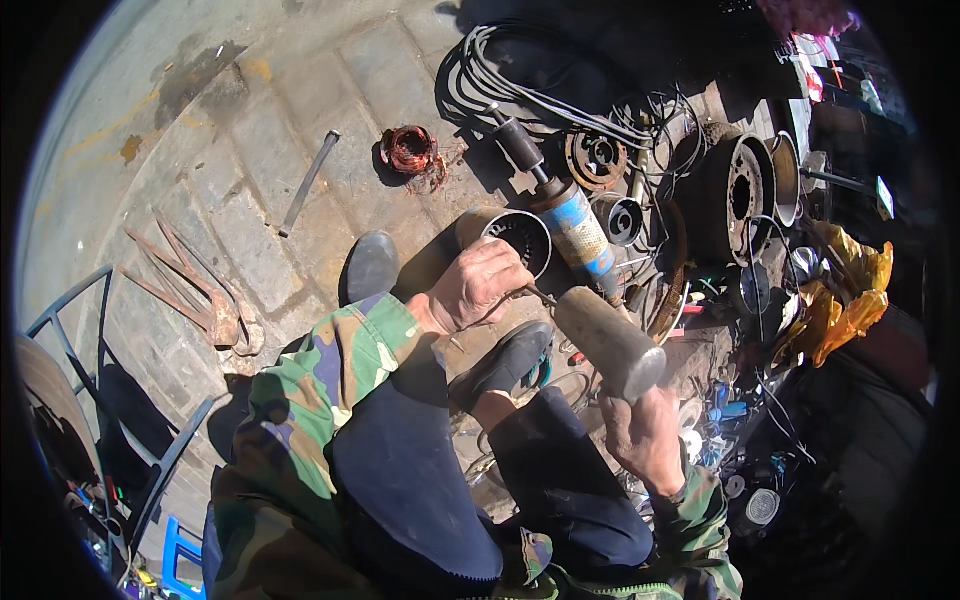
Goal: The person uses a hammer and a metal rod to repeatedly strike the interior of a cylindrical motor component, likely to dislodge or reshape internal parts. The person rotates the component periodically and continues hammering throughout the clip.
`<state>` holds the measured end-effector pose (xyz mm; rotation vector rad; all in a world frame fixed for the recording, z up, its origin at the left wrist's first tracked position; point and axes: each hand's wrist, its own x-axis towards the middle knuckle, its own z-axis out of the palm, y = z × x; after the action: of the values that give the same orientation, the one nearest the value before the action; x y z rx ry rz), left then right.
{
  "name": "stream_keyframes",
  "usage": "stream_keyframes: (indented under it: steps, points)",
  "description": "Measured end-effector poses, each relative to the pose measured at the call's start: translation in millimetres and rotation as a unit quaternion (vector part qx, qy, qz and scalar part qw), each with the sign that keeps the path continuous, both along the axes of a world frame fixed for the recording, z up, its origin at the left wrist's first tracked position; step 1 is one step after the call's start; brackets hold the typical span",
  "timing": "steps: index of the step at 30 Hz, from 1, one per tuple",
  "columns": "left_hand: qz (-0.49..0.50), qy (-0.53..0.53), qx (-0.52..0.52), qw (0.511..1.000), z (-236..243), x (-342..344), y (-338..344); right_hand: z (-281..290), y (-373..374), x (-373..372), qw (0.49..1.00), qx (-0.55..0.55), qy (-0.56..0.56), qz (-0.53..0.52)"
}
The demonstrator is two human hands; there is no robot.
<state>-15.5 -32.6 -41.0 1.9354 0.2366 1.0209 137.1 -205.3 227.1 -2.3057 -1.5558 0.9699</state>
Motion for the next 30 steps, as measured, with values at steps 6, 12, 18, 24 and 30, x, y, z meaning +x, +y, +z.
stream_keyframes:
  steps: [6,12,18,24,30]
  points:
    - [0.016,0.015,-0.004,1.000,-6.8,-0.2,0.6,20.1,9.6,-0.2,0.991,0.109,-0.066,0.039]
    - [0.004,0.007,0.018,1.000,-6.8,0.4,2.7,-1.8,5.9,0.1,0.999,-0.007,0.039,0.006]
    - [0.016,0.001,0.017,1.000,-11.4,-1.2,1.9,9.3,6.9,8.4,0.993,0.117,0.009,-0.027]
    - [0.027,-0.005,0.030,0.999,-14.8,2.9,1.6,-3.7,17.0,-0.2,0.998,-0.067,-0.011,0.001]
    - [0.024,0.004,0.032,0.999,-17.7,-1.1,3.6,-0.6,16.1,5.4,0.990,0.130,0.047,0.018]
